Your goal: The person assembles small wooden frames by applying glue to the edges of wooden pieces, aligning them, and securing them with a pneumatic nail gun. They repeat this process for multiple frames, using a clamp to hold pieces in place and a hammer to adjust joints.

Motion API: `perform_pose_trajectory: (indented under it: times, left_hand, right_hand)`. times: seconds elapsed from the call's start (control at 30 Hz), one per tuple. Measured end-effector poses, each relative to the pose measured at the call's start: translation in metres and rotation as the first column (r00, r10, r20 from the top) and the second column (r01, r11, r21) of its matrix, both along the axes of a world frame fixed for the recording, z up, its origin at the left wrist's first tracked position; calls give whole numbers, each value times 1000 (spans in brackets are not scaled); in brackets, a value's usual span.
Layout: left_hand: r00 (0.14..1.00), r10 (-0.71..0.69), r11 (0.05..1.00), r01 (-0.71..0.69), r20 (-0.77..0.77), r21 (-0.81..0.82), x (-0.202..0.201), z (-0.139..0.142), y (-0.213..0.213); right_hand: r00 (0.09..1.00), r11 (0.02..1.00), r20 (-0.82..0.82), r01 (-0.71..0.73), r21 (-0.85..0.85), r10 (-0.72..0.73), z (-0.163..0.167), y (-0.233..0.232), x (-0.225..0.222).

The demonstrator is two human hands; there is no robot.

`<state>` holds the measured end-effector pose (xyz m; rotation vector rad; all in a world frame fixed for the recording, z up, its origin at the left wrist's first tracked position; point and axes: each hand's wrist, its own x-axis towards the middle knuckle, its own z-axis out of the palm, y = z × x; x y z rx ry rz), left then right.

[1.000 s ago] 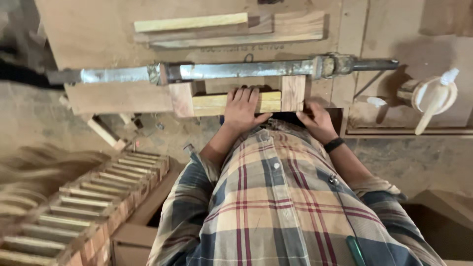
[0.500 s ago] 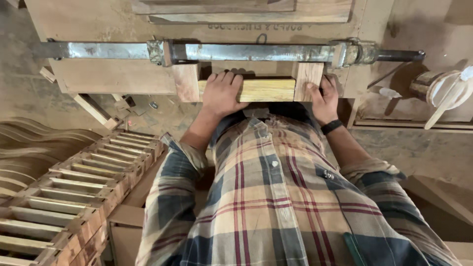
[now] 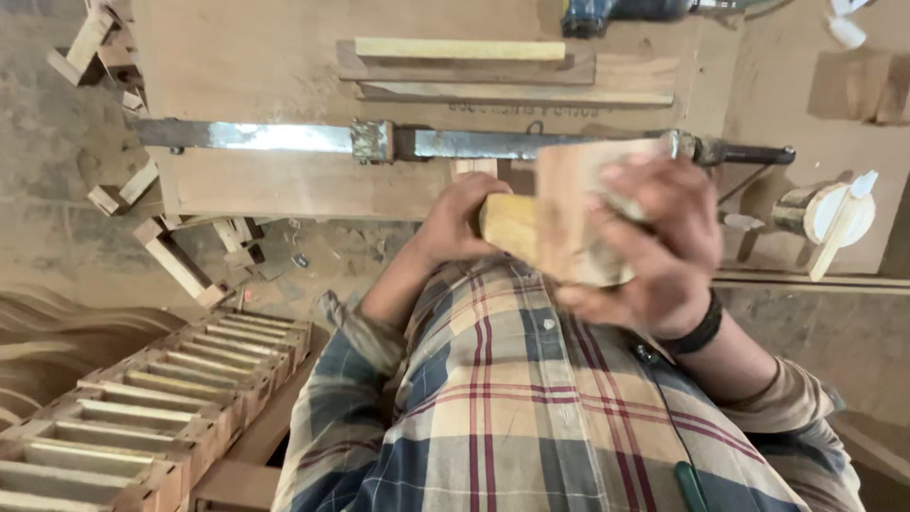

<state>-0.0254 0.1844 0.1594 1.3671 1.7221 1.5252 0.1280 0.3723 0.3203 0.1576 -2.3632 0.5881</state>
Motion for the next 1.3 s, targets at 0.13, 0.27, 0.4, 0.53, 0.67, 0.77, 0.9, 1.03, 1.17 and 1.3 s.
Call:
perform_pose_trajectory:
  times: [0.13, 0.27, 0.4, 0.53, 0.67, 0.77, 0.9, 1.03, 1.17, 1.3]
  left_hand:
    - [983, 175, 976, -165, -57, 140, -2, 22, -44]
    - [967, 226, 967, -208, -114, 148, -6, 25, -62]
    - [953, 236, 960, -199, -189, 195, -15, 12, -40]
    - [969, 243, 956, -246, 37, 161, -7, 8, 7]
    - [882, 425, 894, -444, 202, 61, 0, 12, 63]
    - [798, 494, 847, -532, 344, 17, 6, 15, 95]
    - [811, 479, 820, -550, 336, 158, 10, 6, 123]
    - [788, 532, 788, -595, 310, 161, 13, -6, 136]
    - [765, 555, 784, -613, 325, 103, 17, -10, 134]
    - [789, 544, 800, -590, 286, 107, 36, -9, 112]
  right_hand:
    - [977, 981, 206, -83, 175, 46, 35, -56, -43]
    - [970, 972, 144, -170, -163, 194, 19, -45, -68]
    - [989, 623, 41, -58, -780, 144, -68, 47, -103]
    - [888, 159, 361, 328, -931, 284, -180, 164, -195]
    - [733, 103, 576, 583, -806, 362, -253, 257, -307]
    - [671, 41, 626, 669, -742, 397, -283, 294, -360]
    - [723, -128, 568, 655, -745, 394, -298, 315, -388]
    - [839, -225, 510, 542, -810, 187, -293, 317, -381]
    - [950, -68, 257, 273, -960, 177, -268, 306, -318]
    - [918, 292, 278, 194, -937, 282, -212, 285, -208]
